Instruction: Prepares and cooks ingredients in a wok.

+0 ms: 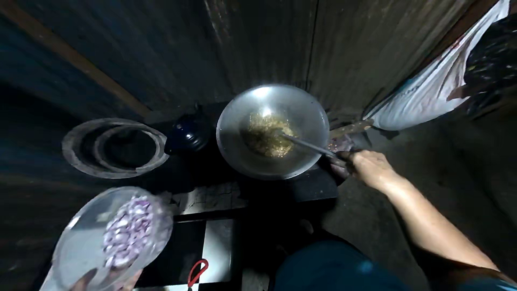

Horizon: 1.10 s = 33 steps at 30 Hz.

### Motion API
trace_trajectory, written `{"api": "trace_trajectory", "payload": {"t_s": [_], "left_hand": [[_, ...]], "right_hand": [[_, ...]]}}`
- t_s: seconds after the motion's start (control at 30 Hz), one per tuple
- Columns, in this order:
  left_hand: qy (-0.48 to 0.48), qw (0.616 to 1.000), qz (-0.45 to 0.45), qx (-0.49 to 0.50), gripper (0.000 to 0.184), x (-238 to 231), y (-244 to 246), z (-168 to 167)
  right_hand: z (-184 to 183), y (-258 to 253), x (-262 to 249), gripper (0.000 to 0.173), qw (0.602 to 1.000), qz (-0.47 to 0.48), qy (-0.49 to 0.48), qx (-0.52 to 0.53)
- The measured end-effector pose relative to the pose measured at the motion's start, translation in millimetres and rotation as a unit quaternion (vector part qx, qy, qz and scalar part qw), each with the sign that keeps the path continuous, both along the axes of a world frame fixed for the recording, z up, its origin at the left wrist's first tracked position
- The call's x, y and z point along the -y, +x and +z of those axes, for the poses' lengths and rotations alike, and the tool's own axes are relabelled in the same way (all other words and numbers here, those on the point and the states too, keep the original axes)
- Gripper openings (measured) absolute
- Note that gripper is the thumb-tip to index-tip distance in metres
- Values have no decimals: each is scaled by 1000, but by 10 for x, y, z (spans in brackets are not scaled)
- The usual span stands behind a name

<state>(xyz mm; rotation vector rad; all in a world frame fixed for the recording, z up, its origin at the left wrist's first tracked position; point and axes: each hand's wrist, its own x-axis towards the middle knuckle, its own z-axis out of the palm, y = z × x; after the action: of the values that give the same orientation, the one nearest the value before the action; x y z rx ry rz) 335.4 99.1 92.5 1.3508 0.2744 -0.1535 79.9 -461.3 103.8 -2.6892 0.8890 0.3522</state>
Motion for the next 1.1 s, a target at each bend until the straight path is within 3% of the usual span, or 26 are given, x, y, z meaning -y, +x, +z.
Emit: {"api": "trace_trajectory", "payload": {"t_s": [0.2, 0.33, 0.43, 0.57, 0.67, 0.77, 1.03, 1.1], "left_hand": [[92, 993, -67, 10, 32, 1360, 313, 177], [226, 961, -133, 86, 45, 2295, 570, 167], [366, 900, -185, 147, 52, 2925, 708, 142], [548, 772, -229, 226, 64, 3724, 758, 43], [616, 680, -242, 315, 77, 4198, 722, -54], [651, 592, -271, 391, 65, 4514, 719, -84], [642, 475, -315, 513, 57, 4775, 715, 14], [604, 482, -292, 563, 54, 4751, 768, 24]], "right_hand": [[-72, -229, -97, 42, 999, 35, 25, 2], [-54, -621, 44, 38, 997, 37, 36, 65], [-52, -822, 39, 36, 994, 31, 30, 96], [-50, -1029, 38, 36, 991, 29, 13, 127], [-57, -1128, 42, 41, 988, 36, -12, 147], [-64, -1203, 84, 42, 984, 47, -33, 166], [66, -1353, 197, 44, 979, 51, -48, 189], [148, -1427, 266, 43, 980, 51, -44, 186]]}}
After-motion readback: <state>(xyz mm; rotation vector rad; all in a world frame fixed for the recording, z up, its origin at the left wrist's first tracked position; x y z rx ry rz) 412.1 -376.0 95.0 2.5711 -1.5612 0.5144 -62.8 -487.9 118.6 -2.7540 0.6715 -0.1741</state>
